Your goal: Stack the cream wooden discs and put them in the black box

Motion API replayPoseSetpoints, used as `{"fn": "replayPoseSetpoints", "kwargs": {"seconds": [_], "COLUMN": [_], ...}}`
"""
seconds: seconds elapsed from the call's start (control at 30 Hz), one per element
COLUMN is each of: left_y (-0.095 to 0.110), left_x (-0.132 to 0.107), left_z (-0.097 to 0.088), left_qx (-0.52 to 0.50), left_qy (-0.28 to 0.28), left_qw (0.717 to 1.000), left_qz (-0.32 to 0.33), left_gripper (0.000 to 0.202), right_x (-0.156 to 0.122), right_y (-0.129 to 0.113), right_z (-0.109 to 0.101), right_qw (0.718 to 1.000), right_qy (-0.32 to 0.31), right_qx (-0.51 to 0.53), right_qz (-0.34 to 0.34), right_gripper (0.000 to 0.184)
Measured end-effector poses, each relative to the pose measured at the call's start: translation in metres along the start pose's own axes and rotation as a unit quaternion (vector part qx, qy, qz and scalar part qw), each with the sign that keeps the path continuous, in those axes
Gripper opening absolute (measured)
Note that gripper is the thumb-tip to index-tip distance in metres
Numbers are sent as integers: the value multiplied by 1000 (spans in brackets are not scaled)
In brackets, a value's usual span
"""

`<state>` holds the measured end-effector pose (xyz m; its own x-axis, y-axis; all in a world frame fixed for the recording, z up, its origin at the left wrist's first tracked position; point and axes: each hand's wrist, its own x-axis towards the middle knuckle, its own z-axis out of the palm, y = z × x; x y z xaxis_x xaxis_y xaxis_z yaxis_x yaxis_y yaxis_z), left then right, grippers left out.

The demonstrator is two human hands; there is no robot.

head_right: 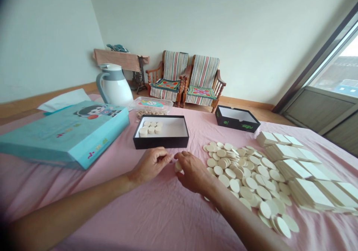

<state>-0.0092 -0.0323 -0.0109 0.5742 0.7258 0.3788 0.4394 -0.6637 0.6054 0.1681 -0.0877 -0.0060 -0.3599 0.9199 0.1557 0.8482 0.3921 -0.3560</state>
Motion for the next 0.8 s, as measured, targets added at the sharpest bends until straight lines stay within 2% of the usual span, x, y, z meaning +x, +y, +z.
{"fn": "replayPoseSetpoints", "kwargs": {"seconds": [0.1,0.23,0.37,0.47,0.57,0.67,0.8], "left_y": [1,-20,-47,-56,-56,-55,-55], "left_x": [-9,-24,-35,-37,-38,-38,-40], "left_z": [-11,-30,-39,-40,-40,-41,-43], "left_qx": [17,30,7,-24,-7,5,-3], "left_qy": [-39,-62,-53,-41,-38,-44,-60], "left_qw": [999,997,996,996,998,998,997], "left_qz": [6,-24,-69,-74,-49,-39,-37], "left_gripper": [45,43,43,40,39,37,34], "right_x": [-1,8,42,81,124,161,189], "right_y": [0,-1,-7,-10,-4,10,27], "right_z": [-5,-27,-54,-65,-58,-39,-12], "right_qw": [1000,1000,999,996,988,980,976], "right_qy": [1,10,26,22,-26,-59,-82], "right_qx": [-5,-12,-35,-86,-150,-182,-194], "right_qz": [16,23,0,5,30,50,63], "right_gripper": [35,33,30,29,27,28,33]}}
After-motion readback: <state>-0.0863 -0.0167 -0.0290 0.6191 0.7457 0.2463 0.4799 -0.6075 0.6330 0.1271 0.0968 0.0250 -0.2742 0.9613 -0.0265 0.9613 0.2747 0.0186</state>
